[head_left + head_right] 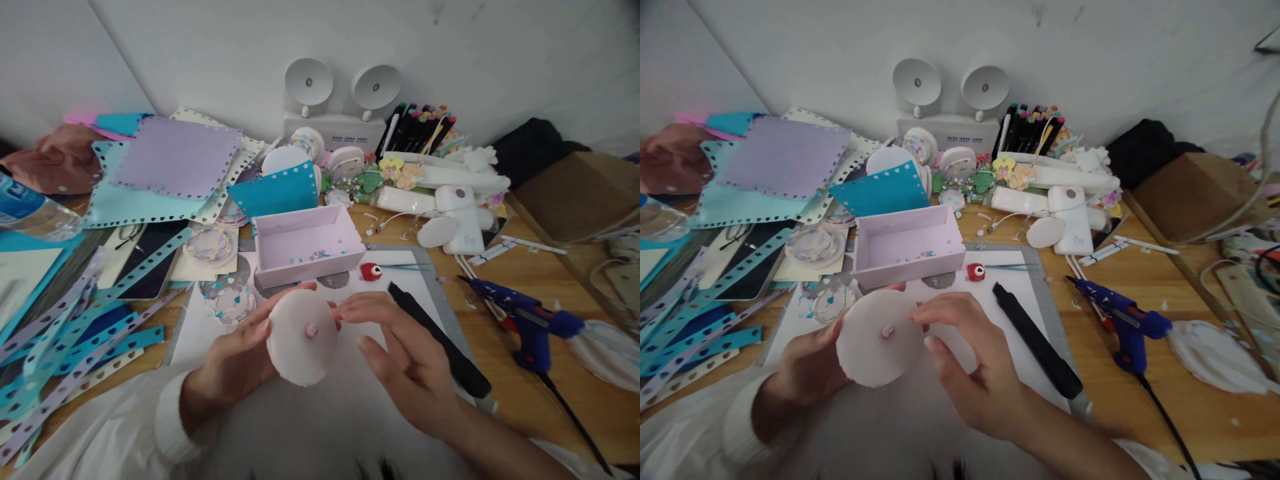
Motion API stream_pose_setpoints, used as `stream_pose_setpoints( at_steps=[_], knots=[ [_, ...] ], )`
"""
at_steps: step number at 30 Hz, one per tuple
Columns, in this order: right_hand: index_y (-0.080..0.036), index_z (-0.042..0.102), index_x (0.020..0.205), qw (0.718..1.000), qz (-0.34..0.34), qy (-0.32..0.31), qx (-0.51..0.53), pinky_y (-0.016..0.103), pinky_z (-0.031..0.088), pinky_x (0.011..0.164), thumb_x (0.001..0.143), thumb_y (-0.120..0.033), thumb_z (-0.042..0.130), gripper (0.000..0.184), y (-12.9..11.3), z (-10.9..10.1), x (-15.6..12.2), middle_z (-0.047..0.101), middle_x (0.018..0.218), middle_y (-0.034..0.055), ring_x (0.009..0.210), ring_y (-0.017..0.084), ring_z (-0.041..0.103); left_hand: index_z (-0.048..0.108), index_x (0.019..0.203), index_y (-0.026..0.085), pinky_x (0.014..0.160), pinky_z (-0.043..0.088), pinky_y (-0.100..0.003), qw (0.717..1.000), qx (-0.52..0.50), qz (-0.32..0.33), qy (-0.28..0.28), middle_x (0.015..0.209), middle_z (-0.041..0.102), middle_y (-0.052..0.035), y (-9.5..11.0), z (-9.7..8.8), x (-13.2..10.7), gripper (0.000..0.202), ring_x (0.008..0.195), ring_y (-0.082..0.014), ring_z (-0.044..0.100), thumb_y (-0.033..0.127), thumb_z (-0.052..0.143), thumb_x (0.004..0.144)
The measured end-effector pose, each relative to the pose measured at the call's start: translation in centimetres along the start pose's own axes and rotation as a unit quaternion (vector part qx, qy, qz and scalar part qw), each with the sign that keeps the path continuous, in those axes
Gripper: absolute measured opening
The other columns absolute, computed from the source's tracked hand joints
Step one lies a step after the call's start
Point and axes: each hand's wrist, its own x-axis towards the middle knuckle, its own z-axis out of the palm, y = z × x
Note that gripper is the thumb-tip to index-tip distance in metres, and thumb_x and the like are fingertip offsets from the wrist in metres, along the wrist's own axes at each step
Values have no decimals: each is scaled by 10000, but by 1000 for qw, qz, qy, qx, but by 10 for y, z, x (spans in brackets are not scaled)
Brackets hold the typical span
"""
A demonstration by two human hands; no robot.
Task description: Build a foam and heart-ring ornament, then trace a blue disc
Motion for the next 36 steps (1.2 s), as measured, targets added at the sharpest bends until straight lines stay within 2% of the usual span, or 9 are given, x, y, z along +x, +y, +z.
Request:
stream_pose_setpoints(
  at_steps=[4,7,12,16,21,26,31,36],
  knots=[
    [-225,680,996,991,-53,1,-121,349,514,815,832,-94,614,220,-1,5,4,648,925,45,917,185,591,571,1312,285,846,483,-301,997,78,26,3,1271,621,-61,-2,2,1,560,1075,-251,608,391,714,782],
    [-231,707,946,985,-75,0,-156,328,513,773,842,-105,641,175,-1,5,5,634,865,33,871,173,580,570,1311,284,824,491,-290,992,120,39,0,1247,626,-63,-3,3,2,600,1030,-234,612,385,754,749],
    [-216,720,893,983,-74,4,-165,314,500,727,826,-115,680,128,0,5,4,620,826,27,818,160,573,574,1299,293,868,499,-309,986,151,65,-10,1287,606,-79,-4,2,3,641,1122,-259,591,336,813,706],
    [-228,717,890,983,-67,3,-169,310,500,710,816,-126,695,127,0,5,4,615,830,22,815,160,576,568,1297,299,947,481,-353,976,185,111,-17,1381,545,-92,-8,-2,2,665,1250,-289,519,299,836,689],
    [-220,693,877,984,-50,1,-174,308,502,704,805,-123,688,122,0,6,4,606,837,23,810,160,581,551,1313,296,1052,421,-357,951,258,168,-12,1426,489,-93,-13,-4,-1,716,1322,-279,452,280,861,668],
    [-200,678,952,976,-80,-2,-201,326,492,732,805,-112,668,172,0,6,3,623,858,38,827,171,572,553,1318,296,1110,370,-420,903,358,239,4,1401,476,-98,-14,-4,-4,752,1353,-311,392,262,877,641],
    [-209,672,933,973,-93,-10,-210,339,489,722,809,-145,668,139,1,5,2,625,842,31,794,168,561,526,1343,318,1096,380,-479,879,408,246,-1,1407,457,-113,-14,-4,-7,784,1342,-338,392,260,874,643],
    [-213,657,932,963,-122,-8,-241,362,476,746,784,-158,692,162,4,4,0,630,848,25,798,172,548,530,1346,314,1086,392,-491,872,420,251,1,1404,462,-120,-15,-4,-9,793,1334,-352,401,250,877,636]
  ],
)
